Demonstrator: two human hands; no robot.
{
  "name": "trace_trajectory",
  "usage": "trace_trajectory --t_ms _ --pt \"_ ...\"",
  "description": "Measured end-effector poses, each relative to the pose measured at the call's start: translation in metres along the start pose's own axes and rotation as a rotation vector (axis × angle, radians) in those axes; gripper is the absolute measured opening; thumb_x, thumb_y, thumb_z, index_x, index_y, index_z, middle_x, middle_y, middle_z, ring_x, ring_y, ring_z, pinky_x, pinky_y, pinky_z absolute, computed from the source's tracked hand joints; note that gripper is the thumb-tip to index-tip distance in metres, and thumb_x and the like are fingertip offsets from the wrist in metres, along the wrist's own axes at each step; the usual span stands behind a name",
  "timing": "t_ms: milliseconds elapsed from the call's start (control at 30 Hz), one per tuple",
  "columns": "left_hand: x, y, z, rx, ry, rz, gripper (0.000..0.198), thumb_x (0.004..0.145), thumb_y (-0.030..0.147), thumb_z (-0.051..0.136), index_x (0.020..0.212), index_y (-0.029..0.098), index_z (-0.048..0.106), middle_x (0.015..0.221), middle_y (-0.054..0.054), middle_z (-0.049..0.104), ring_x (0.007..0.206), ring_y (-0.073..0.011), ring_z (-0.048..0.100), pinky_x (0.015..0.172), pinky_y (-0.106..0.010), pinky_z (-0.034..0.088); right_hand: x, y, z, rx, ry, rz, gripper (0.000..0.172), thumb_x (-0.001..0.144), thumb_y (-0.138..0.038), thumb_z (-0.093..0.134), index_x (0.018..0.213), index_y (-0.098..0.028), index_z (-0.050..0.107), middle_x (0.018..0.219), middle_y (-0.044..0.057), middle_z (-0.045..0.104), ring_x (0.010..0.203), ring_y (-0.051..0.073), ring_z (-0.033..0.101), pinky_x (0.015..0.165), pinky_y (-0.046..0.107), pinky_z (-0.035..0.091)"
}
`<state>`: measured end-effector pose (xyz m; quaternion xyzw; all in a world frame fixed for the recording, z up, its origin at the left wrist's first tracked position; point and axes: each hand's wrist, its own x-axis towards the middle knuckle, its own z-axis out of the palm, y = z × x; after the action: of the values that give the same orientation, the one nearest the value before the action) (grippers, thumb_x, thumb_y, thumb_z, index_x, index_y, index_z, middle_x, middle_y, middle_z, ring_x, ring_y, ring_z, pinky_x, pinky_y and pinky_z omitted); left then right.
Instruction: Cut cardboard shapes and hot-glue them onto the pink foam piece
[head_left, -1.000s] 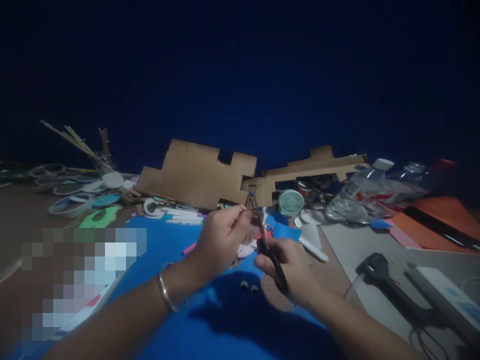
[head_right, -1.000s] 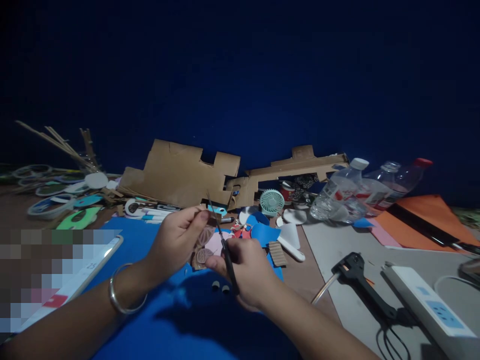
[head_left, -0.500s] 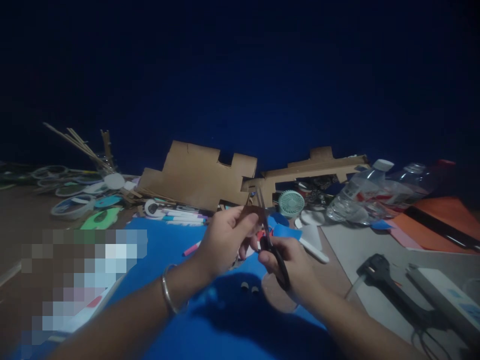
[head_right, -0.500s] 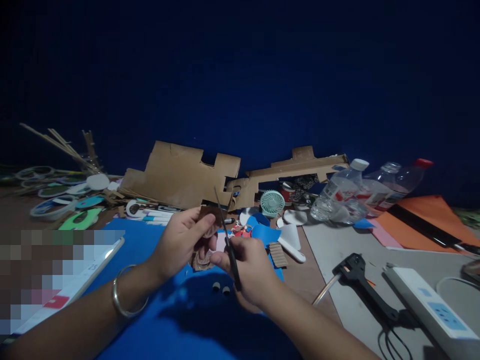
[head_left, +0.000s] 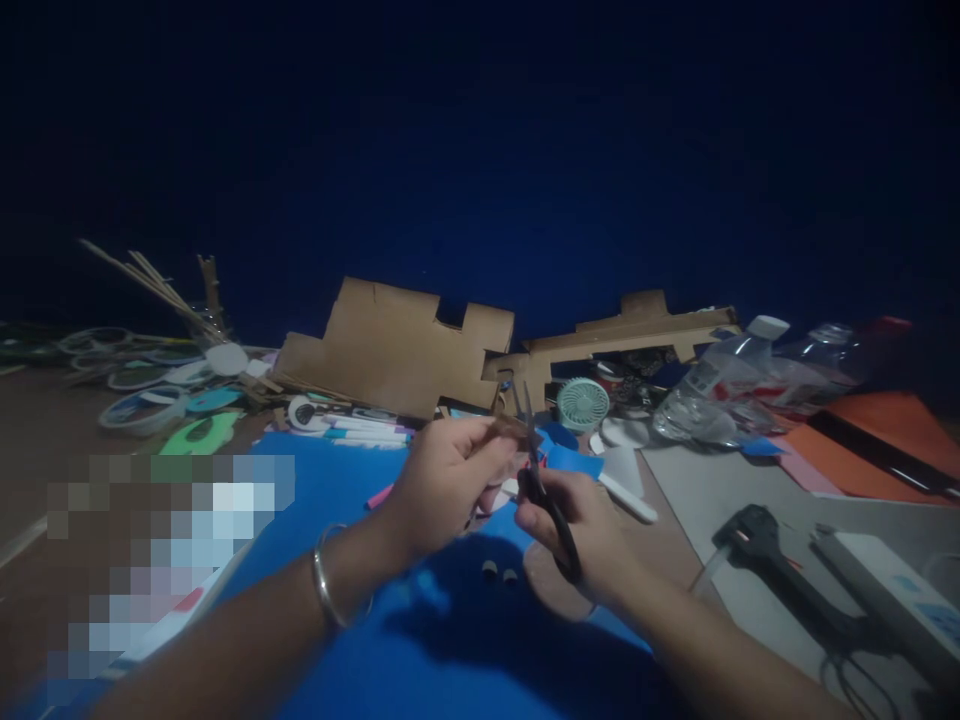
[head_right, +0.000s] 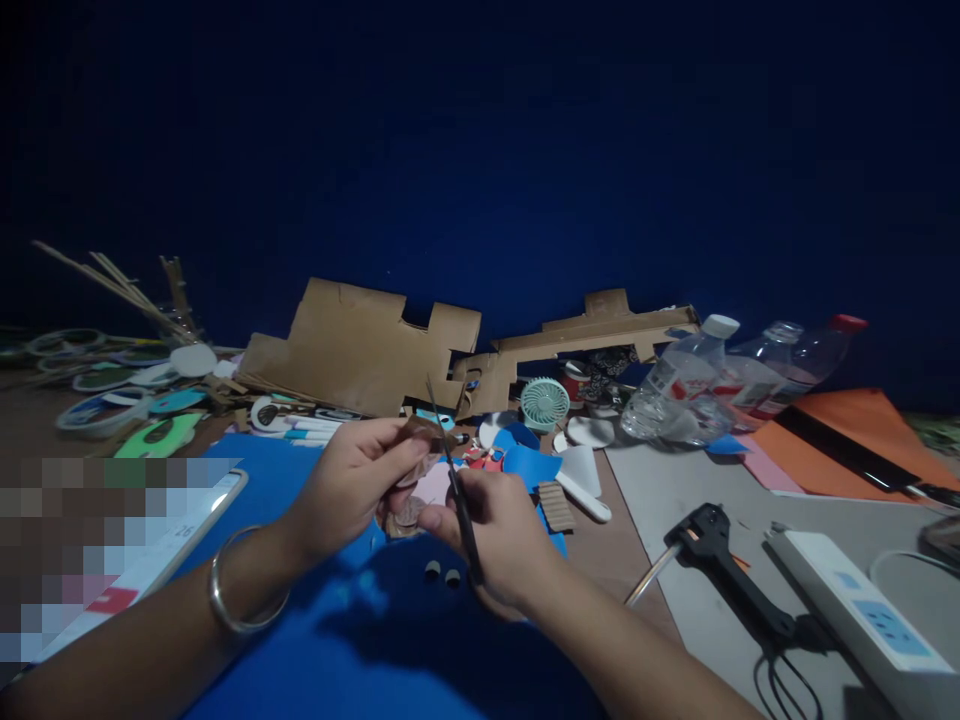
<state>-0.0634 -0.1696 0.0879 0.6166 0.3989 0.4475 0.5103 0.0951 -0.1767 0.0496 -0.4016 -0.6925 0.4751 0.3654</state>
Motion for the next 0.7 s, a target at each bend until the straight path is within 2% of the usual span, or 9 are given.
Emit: trace_trajectory --t_ms 333,467,633,700 --pt "0.002 0.012 -0.015 0.109 -0.106 -0.005 0.034 0.083 0.032 0.052 0.054 0.015 0.047 0.042 0.006 0.042 0.037 -0.0050 0.041 0.037 -0.016 0.029 -0.001 -0.005 -0.005 -0.138 -0.026 0.043 0.052 0.069 -0.067 0.053 0.057 -0.017 0.041 0.056 -0.004 0.030 0.053 0.010 0.026 0.046 0.023 0.018" --pt "0.003 0.016 -0.020 0.157 -0.136 -0.016 0.032 0.083 0.032 0.053 0.056 0.015 0.049 0.042 0.006 0.043 0.038 -0.0052 0.041 0.038 -0.016 0.030 -0.001 -0.005 -0.004 -0.094 -0.041 0.056 0.054 0.067 -0.069 0.054 0.058 -0.017 0.042 0.056 -0.004 0.030 0.052 0.010 0.026 0.046 0.023 0.018" --pt "0.006 0.012 -0.011 0.105 -0.008 -0.046 0.023 0.081 0.037 0.055 0.076 0.015 0.060 0.046 0.006 0.048 0.038 -0.0050 0.041 0.037 -0.015 0.030 0.001 -0.001 0.000 0.064 0.005 0.005 0.053 0.067 -0.067 0.055 0.058 -0.017 0.043 0.056 -0.004 0.031 0.052 0.009 0.027 0.046 0.022 0.021" --pt "0.007 0.010 -0.007 0.085 0.033 -0.022 0.022 0.081 0.035 0.055 0.077 0.015 0.061 0.046 0.006 0.046 0.039 -0.0053 0.041 0.038 -0.016 0.031 0.002 0.001 0.001 0.109 -0.002 0.002 0.050 0.069 -0.064 0.056 0.060 -0.016 0.045 0.057 -0.004 0.033 0.052 0.009 0.028 0.046 0.022 0.022"
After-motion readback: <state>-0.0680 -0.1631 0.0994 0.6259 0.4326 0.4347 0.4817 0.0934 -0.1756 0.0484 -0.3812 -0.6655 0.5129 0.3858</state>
